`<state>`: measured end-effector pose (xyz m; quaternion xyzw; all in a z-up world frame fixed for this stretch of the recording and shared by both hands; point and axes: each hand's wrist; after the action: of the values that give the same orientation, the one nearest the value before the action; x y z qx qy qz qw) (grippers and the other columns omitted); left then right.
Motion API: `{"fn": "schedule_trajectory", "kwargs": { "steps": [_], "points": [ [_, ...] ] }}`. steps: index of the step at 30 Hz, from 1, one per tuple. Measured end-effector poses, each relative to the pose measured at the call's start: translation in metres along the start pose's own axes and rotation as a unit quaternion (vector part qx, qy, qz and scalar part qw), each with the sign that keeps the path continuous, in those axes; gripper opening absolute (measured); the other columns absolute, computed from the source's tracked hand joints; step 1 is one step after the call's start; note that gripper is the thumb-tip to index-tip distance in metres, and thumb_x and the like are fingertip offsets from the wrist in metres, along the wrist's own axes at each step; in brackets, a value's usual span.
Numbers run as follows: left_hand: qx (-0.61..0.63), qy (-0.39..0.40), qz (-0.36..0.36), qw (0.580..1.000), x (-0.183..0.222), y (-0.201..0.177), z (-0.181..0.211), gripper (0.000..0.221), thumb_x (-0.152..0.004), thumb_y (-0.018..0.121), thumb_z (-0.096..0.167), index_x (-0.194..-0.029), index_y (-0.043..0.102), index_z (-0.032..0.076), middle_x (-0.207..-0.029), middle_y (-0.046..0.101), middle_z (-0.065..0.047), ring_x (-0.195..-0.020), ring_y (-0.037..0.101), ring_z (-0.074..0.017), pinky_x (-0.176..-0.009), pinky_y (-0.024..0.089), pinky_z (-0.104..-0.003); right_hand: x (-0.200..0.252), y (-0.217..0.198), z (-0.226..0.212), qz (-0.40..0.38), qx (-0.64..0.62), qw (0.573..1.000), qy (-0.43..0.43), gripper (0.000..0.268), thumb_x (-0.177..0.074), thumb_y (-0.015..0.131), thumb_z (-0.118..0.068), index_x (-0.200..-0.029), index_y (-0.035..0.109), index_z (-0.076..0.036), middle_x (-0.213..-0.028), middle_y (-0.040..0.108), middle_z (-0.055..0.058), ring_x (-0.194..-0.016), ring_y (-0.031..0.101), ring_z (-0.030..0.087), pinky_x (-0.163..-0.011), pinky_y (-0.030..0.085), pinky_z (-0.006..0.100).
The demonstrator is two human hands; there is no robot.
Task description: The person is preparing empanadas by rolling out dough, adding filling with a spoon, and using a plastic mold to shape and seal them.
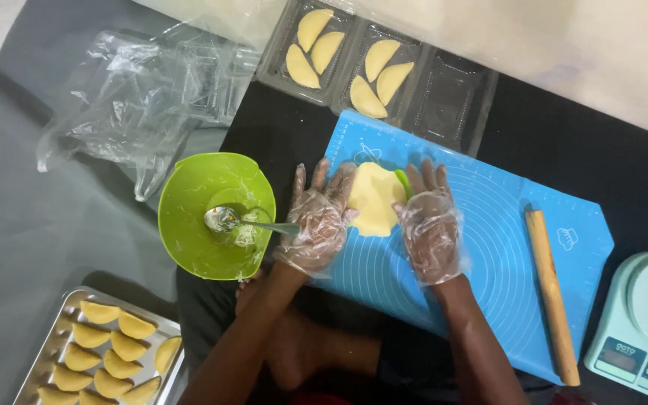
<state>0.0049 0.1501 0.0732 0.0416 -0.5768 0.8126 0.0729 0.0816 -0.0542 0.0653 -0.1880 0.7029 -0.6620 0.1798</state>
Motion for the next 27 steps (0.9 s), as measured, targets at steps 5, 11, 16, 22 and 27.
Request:
{"fn": "schedule_trajectory", "kwargs": {
  "steps": [5,11,16,22,27],
  "points": [
    [0.009,0.006,0.021,1.000,0.001,0.002,0.000,0.072,-0.103,0.051,0.037,-0.163,0.024,0.009,-0.165,0.036,-0.012,-0.157,0.019,-0.0385,-0.125,0.001,-0.066,-0.015,0.032,0.006,0.043,-0.094,0.993,0.060,0.048,-0.094,0.073,-0.039,-0.136,0.065,-0.015,-0.135,0.065,0.011,-0.134,0.055,0.034,-0.115,0.041,0.048],
    [0.018,0.007,0.027,0.999,0.001,0.005,-0.002,0.075,-0.102,0.052,0.042,-0.163,0.024,0.009,-0.165,0.036,-0.012,-0.157,0.019,-0.0386,-0.125,0.001,-0.067,-0.049,0.048,0.002,0.037,-0.146,0.980,0.132,0.032,-0.093,0.079,-0.045,-0.117,0.077,-0.023,-0.117,0.074,0.005,-0.119,0.067,0.033,-0.106,0.050,0.047],
    [0.005,-0.010,-0.005,1.000,0.001,-0.001,0.000,0.072,-0.104,0.048,0.041,-0.164,0.021,0.012,-0.167,0.031,-0.009,-0.158,0.015,-0.0364,-0.124,0.000,-0.067,-0.046,0.049,0.011,0.016,-0.131,0.984,0.123,0.035,-0.094,0.077,-0.045,-0.120,0.074,-0.022,-0.120,0.071,0.005,-0.121,0.064,0.032,-0.106,0.049,0.047],
    [-0.004,-0.013,-0.010,1.000,-0.001,0.003,-0.001,0.072,-0.104,0.048,0.042,-0.165,0.020,0.014,-0.168,0.029,-0.007,-0.158,0.014,-0.0348,-0.124,0.000,-0.067,-0.046,0.048,0.015,-0.008,-0.109,0.987,0.115,0.039,-0.094,0.075,-0.046,-0.124,0.069,-0.022,-0.125,0.067,0.005,-0.124,0.061,0.032,-0.107,0.049,0.047],
    [0.003,-0.019,-0.016,1.000,-0.001,0.001,0.000,0.072,-0.105,0.046,0.043,-0.165,0.016,0.017,-0.170,0.025,-0.005,-0.159,0.011,-0.0332,-0.124,-0.002,-0.067,-0.045,0.044,0.016,-0.024,-0.094,0.990,0.107,0.041,-0.095,0.073,-0.046,-0.127,0.066,-0.021,-0.128,0.064,0.005,-0.127,0.058,0.031,-0.107,0.049,0.047]
  ]
}}
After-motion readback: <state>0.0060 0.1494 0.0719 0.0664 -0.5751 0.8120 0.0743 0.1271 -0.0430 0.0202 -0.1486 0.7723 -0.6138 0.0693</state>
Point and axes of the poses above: each hand's wrist, its own x-axis away from the middle knuckle, its own y-axis out of the palm, z = x × y
